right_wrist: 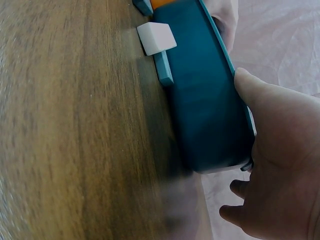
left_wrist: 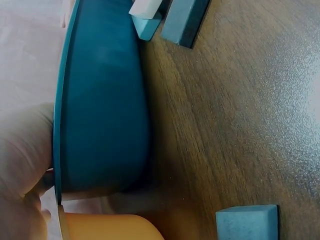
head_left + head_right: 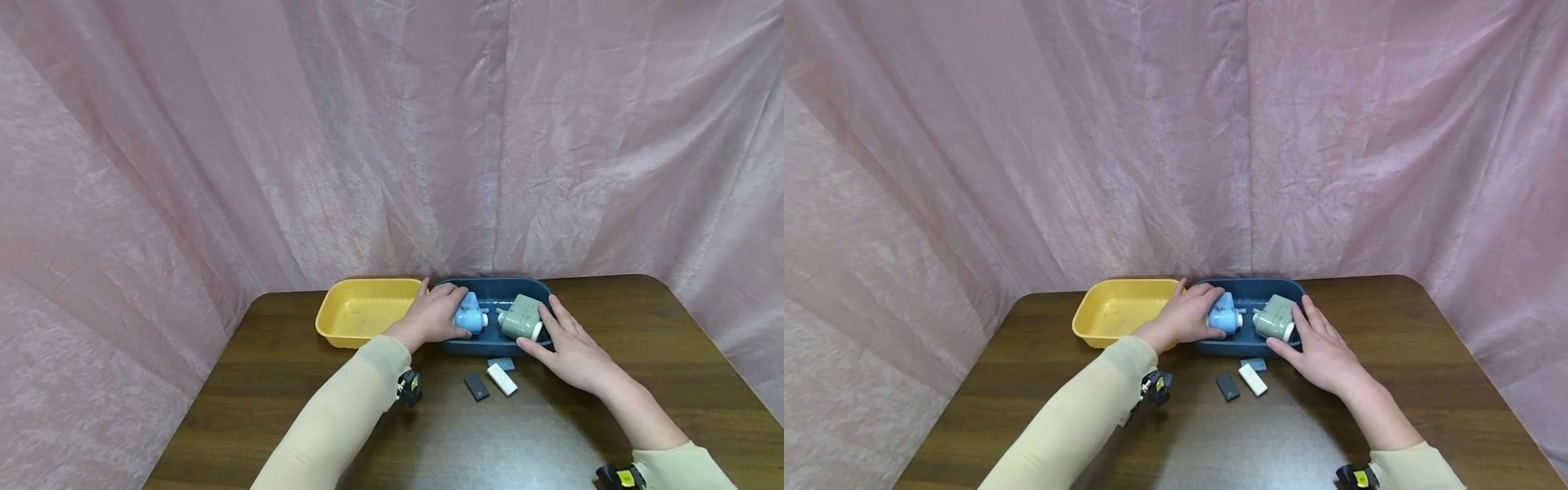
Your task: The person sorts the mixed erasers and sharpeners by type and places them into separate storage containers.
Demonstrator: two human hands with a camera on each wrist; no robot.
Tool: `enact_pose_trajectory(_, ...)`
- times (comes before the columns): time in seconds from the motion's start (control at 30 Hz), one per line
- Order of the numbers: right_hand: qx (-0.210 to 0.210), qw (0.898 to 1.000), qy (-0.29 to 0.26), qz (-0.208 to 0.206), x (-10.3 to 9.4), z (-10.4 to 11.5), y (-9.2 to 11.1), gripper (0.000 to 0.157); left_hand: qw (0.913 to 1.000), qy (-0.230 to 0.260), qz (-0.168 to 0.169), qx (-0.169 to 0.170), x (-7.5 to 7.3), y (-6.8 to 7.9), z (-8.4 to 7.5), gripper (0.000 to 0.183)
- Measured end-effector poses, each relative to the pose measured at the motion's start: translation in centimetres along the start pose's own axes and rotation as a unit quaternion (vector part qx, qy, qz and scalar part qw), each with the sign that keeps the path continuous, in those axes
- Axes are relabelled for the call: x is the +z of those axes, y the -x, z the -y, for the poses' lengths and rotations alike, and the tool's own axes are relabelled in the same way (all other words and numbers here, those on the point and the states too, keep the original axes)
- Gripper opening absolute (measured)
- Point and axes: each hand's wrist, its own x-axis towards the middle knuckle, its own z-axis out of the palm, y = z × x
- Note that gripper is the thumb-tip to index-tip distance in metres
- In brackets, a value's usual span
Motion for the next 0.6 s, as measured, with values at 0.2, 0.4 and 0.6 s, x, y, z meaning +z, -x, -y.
enact_pose_trajectory(0.2, 0.000, 1.000, 0.000, 0.000, -0.09, -0.02, 0.03, 0.107, 1.0000, 0.002, 0.004, -0.005, -0.05, 0.01, -0.08, 0.095)
enact_pose_trajectory(0.4, -0.002, 1.000, -0.002, 0.000, -0.08, -0.01, 0.23, 0.109, 1.0000, 0.002, 0.003, -0.002, -0.02, -0.01, -0.13, 0.097)
enact_pose_trajectory(0.6, -0.003, 1.000, -0.002, -0.001, -0.09, -0.07, 0.28, 0.108, 1.0000, 0.004, -0.002, 0.005, -0.14, 0.06, -0.19, 0.098)
